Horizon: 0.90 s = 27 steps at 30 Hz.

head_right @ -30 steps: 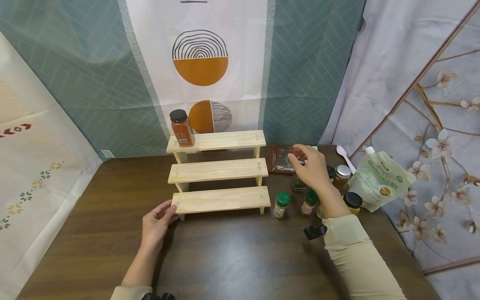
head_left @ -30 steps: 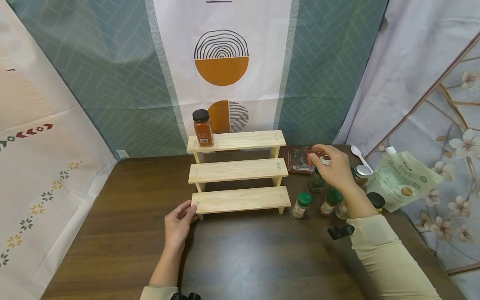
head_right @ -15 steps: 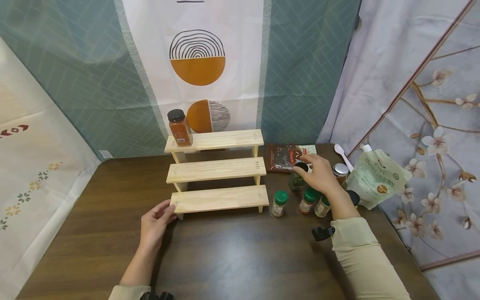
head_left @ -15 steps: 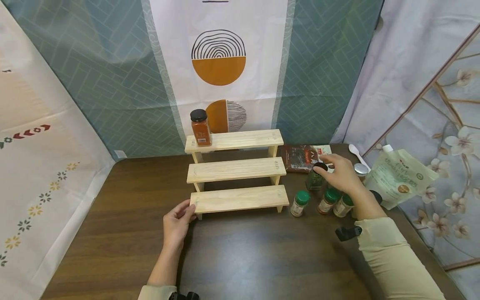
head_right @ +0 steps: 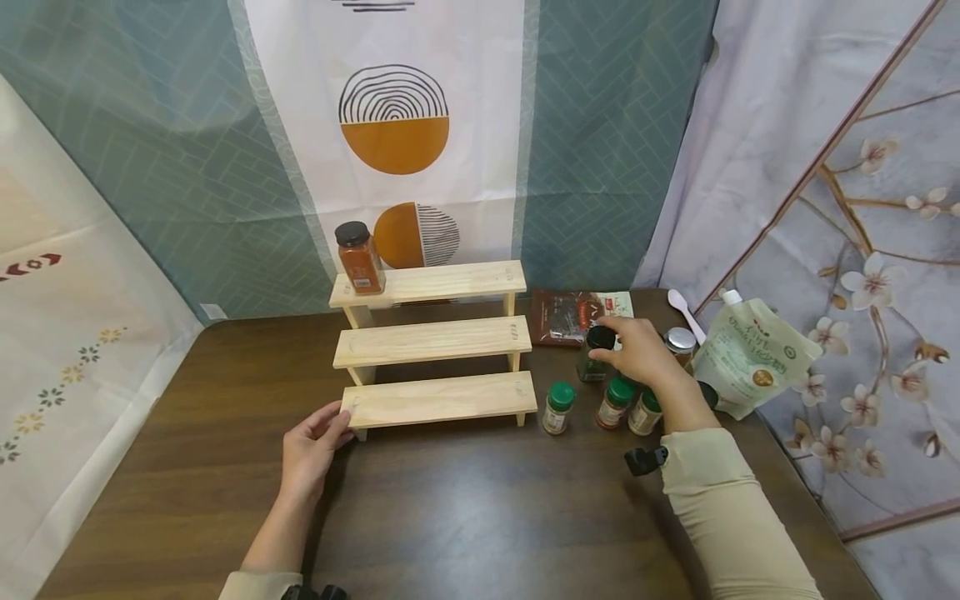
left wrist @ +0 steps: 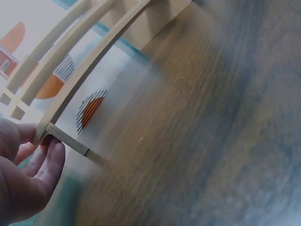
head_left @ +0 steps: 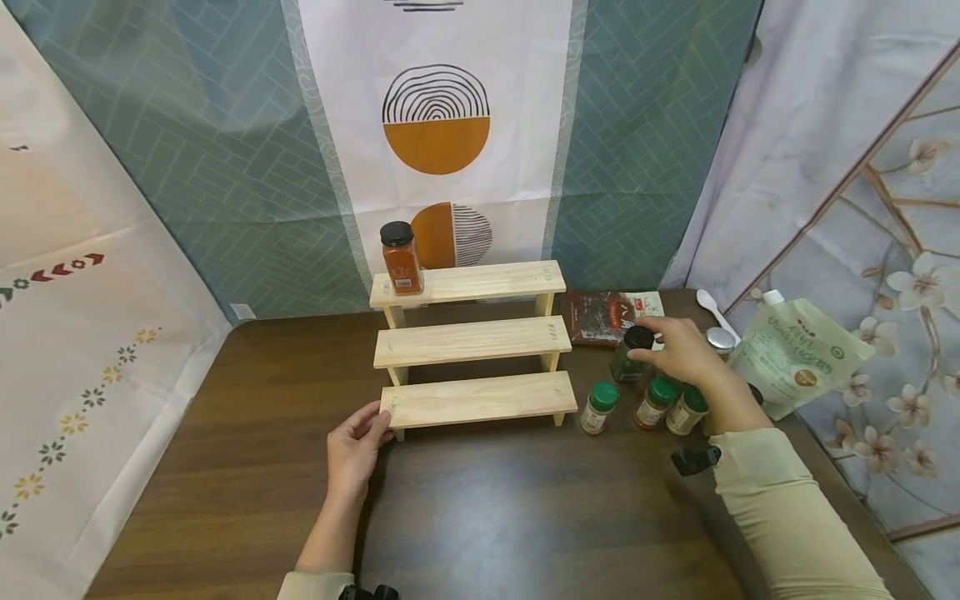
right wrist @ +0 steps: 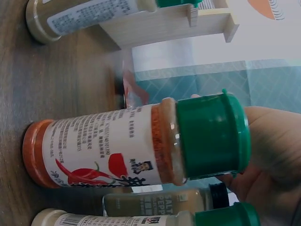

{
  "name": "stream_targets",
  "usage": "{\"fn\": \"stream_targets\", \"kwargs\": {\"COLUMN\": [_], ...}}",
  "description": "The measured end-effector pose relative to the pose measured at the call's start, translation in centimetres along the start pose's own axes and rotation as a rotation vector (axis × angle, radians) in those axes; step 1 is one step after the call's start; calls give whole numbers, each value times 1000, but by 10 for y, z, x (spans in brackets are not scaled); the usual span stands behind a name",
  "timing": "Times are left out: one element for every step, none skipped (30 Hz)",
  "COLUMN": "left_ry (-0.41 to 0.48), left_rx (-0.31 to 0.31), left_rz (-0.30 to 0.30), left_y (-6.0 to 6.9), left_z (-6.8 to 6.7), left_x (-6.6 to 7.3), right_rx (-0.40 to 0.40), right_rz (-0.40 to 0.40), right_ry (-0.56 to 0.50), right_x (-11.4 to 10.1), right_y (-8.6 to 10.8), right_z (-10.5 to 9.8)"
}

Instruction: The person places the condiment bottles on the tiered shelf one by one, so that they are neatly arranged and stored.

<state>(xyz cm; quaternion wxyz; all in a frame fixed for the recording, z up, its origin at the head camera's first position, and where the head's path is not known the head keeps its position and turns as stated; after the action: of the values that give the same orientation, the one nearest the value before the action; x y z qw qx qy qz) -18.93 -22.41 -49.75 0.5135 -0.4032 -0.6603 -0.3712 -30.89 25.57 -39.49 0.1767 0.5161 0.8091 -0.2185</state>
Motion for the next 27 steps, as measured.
{"fn": "stream_targets", "kwargs": {"left_ry": [0,0,0,0,0,0,0,-1,-1,-2,-2,-1,-2,0,3,5,6,9,8,8,8,6,5,4,2,3,2], "left_rx": [0,-1,-3,-4,-7,-9,-13,-15,-16,-17,-19,-20,-22,-22,-21,-21,-20,-19,-17,-16,-14,-13,-10,-9,-6,-4,-1], "left_rz": [-1,-2,-2,-2,0,0,1,0,-1,-3,-4,-5,-6,-6,-5,-5,-5,-5,-6,-5,-5,-6,-5,-4,-4,-3,-3], "left_y": [0,0,0,0,0,0,1,1,1,1,1,2,2,2,2,1,1,1,1,1,1,0,0,0,0,0,0], "left_z": [0,0,1,1,1,2,2,2,2,2,2,2,1,1,1,1,1,1,0,0,0,0,0,0,-1,-1,-1], "left_x": [-1,-1,-1,-1,-1,-1,-1,-1,-1,-1,-1,-1,-1,-1,-1,-1,-1,-2,-2,-2,-2,-2,-2,-2,-2,-2,-2], "right_rx": [-8,-10,-10,-6,1,9,18,25,30,37,45,54,65,77,91,109,125,143,161,177,193,206,215,220,221,220,217], "right_rz": [-5,-8,-12,-21,-29,-39,-49,-56,-62,-71,-77,-81,-84,-87,-91,-96,-100,-107,-116,-124,-130,-135,-136,-134,-128,-120,-112], "right_ry": [10,16,23,30,33,36,37,38,39,40,39,41,40,40,39,39,32,27,18,12,6,-2,-9,-13,-16,-17,-22], "right_x": [0,0,0,0,0,0,0,0,0,0,0,0,-1,-2,-3,-4,-5,-7,-9,-11,-12,-14,-16,-17,-17,-19,-20], "right_y": [0,0,0,0,0,0,0,1,1,1,1,0,0,0,-1,-2,-2,-3,-4,-4,-5,-6,-6,-7,-8,-9,-9], "right_z": [1,2,2,3,3,3,3,3,4,4,3,3,2,1,-1,-2,-4,-6,-8,-10,-12,-14,-15,-16,-17,-18,-19]}}
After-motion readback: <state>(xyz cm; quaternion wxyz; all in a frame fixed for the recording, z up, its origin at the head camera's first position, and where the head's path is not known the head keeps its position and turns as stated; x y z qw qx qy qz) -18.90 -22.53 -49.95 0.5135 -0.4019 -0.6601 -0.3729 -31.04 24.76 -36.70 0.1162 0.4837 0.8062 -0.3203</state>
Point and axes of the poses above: each hand's wrist, its own y-axis away from the middle knuckle, its own z-axis out of the palm, x = y × z, the point moved 6 cm from there along -y, towards the middle knuckle, and after that the axes turned 7 degrees about -y, right-handed, at the moved point
